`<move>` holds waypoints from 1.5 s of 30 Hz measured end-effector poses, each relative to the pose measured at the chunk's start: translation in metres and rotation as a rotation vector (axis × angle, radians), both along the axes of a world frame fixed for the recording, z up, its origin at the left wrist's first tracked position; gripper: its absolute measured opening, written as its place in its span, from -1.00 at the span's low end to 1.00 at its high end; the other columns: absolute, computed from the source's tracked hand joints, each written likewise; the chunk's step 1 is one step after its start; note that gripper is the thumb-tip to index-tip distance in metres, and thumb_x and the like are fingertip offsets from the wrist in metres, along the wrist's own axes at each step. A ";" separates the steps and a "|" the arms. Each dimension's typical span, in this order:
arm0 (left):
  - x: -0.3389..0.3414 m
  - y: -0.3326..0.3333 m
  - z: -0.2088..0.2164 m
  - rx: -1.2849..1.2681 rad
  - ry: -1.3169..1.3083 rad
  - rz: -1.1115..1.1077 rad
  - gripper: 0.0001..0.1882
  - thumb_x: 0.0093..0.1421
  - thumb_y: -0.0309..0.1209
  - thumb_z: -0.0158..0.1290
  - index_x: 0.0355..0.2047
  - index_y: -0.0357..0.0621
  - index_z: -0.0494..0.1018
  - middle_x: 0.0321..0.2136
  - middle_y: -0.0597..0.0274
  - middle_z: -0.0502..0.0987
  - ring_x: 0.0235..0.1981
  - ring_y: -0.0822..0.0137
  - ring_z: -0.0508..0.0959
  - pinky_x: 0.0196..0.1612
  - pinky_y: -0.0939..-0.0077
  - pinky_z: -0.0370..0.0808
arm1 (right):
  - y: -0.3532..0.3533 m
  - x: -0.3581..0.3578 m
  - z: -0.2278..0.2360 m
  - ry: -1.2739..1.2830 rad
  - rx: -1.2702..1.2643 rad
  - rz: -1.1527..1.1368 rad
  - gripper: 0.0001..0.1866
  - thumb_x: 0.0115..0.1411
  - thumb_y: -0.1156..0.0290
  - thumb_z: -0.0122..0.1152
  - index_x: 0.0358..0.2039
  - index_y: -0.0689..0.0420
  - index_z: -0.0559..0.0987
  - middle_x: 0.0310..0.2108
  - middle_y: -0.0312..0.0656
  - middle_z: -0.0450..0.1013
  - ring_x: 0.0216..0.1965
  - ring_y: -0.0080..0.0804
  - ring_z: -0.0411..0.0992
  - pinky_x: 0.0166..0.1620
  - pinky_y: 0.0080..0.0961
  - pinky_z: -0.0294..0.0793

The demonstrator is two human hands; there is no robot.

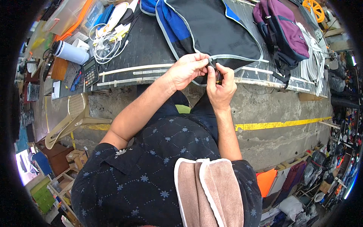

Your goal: Inspecting backpacks and trimming loose threads using a small hand tool.

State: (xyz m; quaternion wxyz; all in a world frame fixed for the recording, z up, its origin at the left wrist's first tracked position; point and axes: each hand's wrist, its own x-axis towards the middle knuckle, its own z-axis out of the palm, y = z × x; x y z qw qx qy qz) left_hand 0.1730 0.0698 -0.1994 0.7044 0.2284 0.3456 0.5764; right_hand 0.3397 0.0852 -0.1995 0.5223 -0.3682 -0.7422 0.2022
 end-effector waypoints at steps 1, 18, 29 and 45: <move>0.001 0.000 0.002 -0.013 0.009 0.005 -0.80 0.54 -0.41 0.11 0.08 -0.19 0.54 -0.16 0.33 0.63 -0.20 0.52 0.60 -0.03 0.57 0.59 | 0.000 0.000 -0.001 0.000 0.000 0.000 -0.74 0.35 0.47 0.49 -0.01 0.22 0.63 -0.25 -0.28 0.55 -0.31 -0.61 0.49 -0.23 -0.60 0.52; 0.006 -0.005 0.011 -0.010 0.160 0.035 -0.80 0.53 -0.36 0.13 0.05 -0.17 0.56 -0.21 0.39 0.62 -0.23 0.58 0.58 -0.06 0.61 0.56 | 0.001 0.004 -0.002 0.000 0.018 -0.025 -0.73 0.31 0.47 0.52 -0.05 0.19 0.63 -0.34 -0.20 0.58 -0.41 -0.45 0.57 -0.33 -0.46 0.56; 0.006 -0.005 0.012 -0.006 0.183 0.041 -0.81 0.52 -0.34 0.15 0.02 -0.15 0.58 -0.20 0.40 0.63 -0.21 0.58 0.56 -0.05 0.61 0.54 | 0.000 0.005 -0.004 0.026 -0.042 -0.011 -0.75 0.35 0.47 0.49 -0.03 0.23 0.64 -0.27 -0.27 0.57 -0.33 -0.61 0.52 -0.24 -0.60 0.54; 0.014 -0.011 0.016 0.036 0.321 0.092 -0.80 0.53 -0.38 0.12 0.05 -0.22 0.56 -0.15 0.35 0.63 -0.14 0.53 0.56 0.02 0.54 0.54 | 0.006 0.003 0.004 -0.095 0.182 -0.033 -0.80 0.33 0.47 0.49 -0.11 0.19 0.64 -0.35 -0.16 0.62 -0.41 -0.34 0.64 -0.34 -0.40 0.61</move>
